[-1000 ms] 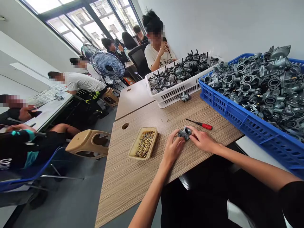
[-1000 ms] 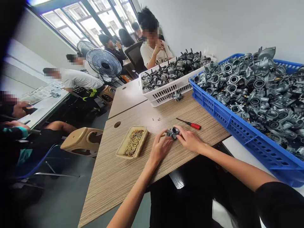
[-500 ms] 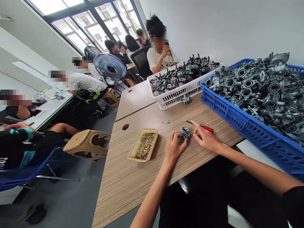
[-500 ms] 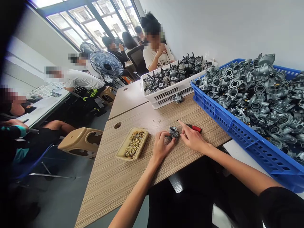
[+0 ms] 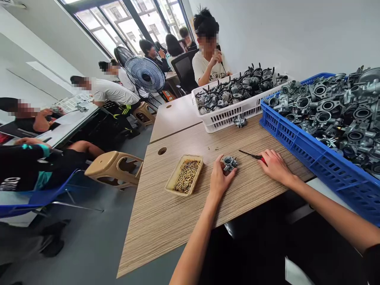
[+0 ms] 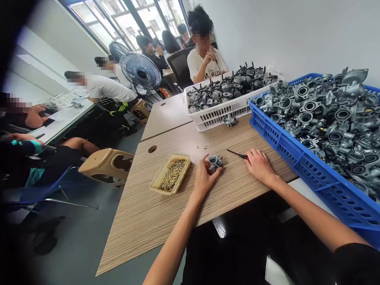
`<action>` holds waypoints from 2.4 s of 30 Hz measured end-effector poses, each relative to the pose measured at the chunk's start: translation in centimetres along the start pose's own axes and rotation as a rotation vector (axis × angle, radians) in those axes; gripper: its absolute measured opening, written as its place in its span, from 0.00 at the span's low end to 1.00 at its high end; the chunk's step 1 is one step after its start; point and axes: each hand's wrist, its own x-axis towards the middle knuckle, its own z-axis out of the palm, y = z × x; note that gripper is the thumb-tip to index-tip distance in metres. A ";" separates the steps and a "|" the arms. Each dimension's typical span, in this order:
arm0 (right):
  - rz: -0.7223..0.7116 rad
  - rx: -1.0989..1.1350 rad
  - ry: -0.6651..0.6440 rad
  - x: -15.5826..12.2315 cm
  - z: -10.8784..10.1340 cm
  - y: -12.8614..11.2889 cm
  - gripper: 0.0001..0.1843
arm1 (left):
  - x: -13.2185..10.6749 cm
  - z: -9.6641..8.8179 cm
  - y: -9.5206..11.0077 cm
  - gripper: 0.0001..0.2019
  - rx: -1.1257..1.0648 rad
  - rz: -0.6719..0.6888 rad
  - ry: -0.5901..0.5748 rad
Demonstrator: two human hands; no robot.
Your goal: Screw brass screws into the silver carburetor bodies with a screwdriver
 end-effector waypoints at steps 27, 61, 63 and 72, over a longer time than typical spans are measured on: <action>0.275 0.838 -0.649 0.3 -4.7 2.6 0.30 | 0.4 -0.6 -0.2 0.14 -0.142 -0.115 0.025; 0.322 1.083 -0.722 0.6 -5.5 2.4 0.27 | 0.6 -0.8 -0.1 0.19 -0.167 -0.100 -0.007; 0.327 1.107 -0.713 0.6 -5.3 2.5 0.27 | 0.5 -0.8 -0.1 0.19 -0.162 -0.099 -0.008; 0.330 1.104 -0.699 0.5 -5.0 2.6 0.26 | 0.6 -0.8 -0.1 0.19 -0.154 -0.097 -0.009</action>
